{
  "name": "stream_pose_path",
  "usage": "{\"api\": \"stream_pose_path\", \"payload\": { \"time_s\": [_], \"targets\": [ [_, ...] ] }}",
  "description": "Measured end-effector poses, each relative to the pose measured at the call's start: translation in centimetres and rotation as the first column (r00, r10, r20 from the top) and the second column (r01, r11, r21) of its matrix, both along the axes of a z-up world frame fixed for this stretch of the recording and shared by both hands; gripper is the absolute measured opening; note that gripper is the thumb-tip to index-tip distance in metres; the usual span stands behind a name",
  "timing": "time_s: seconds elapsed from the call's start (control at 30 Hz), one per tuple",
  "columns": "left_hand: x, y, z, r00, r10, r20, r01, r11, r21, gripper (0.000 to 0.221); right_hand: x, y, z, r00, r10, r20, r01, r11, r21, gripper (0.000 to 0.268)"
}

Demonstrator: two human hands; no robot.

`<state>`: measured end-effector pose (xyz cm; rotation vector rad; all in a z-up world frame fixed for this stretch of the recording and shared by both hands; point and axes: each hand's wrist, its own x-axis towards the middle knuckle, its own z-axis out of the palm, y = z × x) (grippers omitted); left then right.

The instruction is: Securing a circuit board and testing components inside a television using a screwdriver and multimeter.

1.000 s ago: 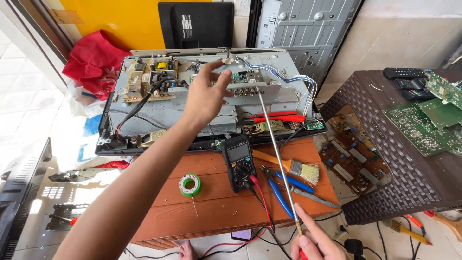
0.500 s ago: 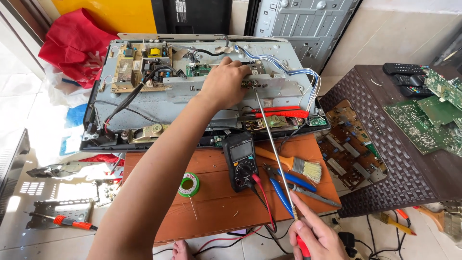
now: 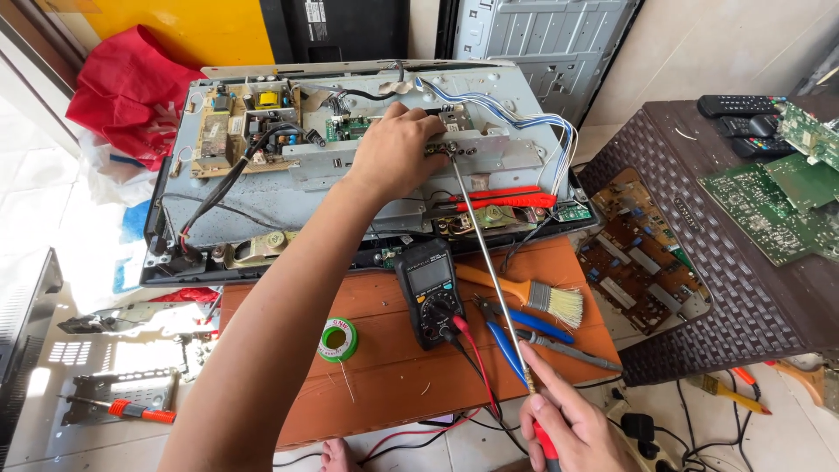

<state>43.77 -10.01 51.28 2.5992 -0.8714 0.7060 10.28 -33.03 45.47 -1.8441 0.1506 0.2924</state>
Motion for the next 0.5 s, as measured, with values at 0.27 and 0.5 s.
{"api": "stream_pose_path", "payload": {
  "time_s": [0.27,0.5],
  "targets": [
    [-0.3,0.03,0.26,1.0,0.004,-0.001,-0.004,1.0,-0.001,0.036,0.09,-0.06,-0.37,1.0,-0.012,0.021,0.011,0.999,0.043,0.064],
    [-0.16,0.07,0.11,1.0,-0.006,0.023,0.006,1.0,-0.01,0.037,0.38,0.45,0.58,0.999,-0.051,-0.014,0.051,0.997,0.063,0.063]
  ]
}}
